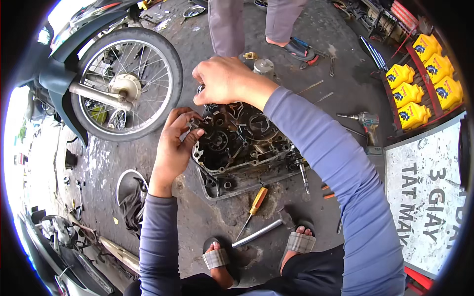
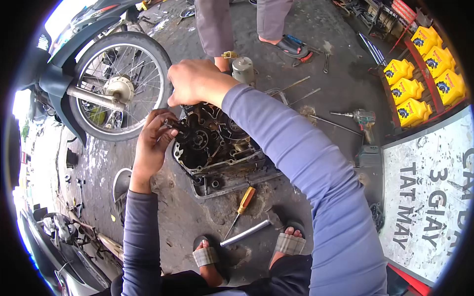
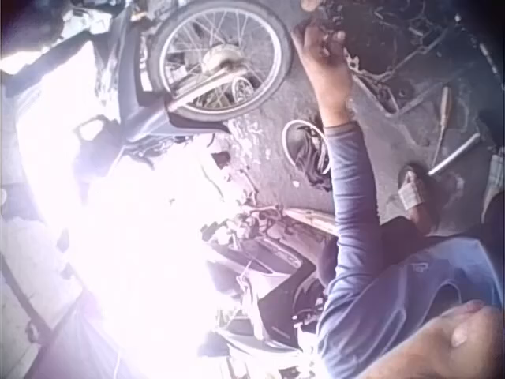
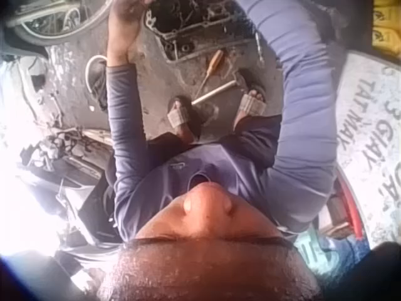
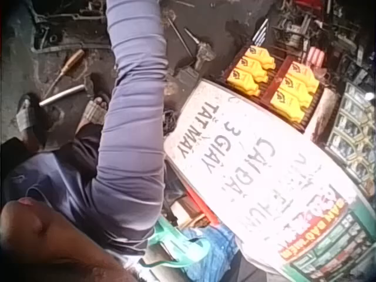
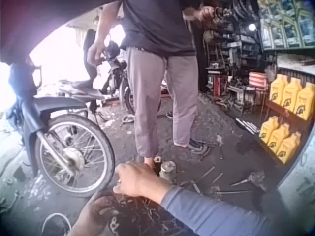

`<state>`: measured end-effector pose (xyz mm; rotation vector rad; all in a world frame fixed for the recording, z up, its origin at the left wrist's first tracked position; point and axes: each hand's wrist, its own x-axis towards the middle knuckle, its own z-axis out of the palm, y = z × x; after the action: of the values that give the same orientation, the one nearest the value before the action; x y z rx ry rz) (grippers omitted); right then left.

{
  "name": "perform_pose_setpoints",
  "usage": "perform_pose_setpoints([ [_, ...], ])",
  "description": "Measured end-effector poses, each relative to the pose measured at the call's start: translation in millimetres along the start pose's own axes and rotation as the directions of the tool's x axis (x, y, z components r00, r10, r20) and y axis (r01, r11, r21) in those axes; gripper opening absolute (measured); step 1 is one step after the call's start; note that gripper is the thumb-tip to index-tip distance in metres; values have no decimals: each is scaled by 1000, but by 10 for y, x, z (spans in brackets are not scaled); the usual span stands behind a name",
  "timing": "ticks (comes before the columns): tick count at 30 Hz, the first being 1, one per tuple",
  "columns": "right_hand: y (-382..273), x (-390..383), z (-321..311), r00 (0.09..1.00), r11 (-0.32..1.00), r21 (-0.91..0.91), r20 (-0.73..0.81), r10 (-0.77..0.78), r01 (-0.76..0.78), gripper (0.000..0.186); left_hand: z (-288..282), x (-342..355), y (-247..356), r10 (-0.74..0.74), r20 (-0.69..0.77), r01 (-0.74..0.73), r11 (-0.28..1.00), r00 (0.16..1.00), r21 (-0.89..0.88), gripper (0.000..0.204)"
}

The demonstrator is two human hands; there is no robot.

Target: Inspecting and assembling gears from a disassembled motorcycle engine.

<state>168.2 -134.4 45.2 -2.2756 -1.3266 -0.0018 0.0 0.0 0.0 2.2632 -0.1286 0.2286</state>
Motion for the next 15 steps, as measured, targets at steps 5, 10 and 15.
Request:
perform_pose_setpoints([
  [5, -9, -21, -173, 993, 993, 24, 13, 119, -119, 36, 67, -32, -122, -185, -59, 118, 806, 981, -580, 25],
  [10, 49, -45, -265, 976, 973, 78, 4, 218, -218, 36, 257, 4, -134, -243, -75, 46, 455, 967, -889, 18],
  [15, 257, -58, -477, 975, 972, 101, -37, 217, -212, 39, 376, -33, -129, -318, 41, 114, 215, 947, -970, 21],
])
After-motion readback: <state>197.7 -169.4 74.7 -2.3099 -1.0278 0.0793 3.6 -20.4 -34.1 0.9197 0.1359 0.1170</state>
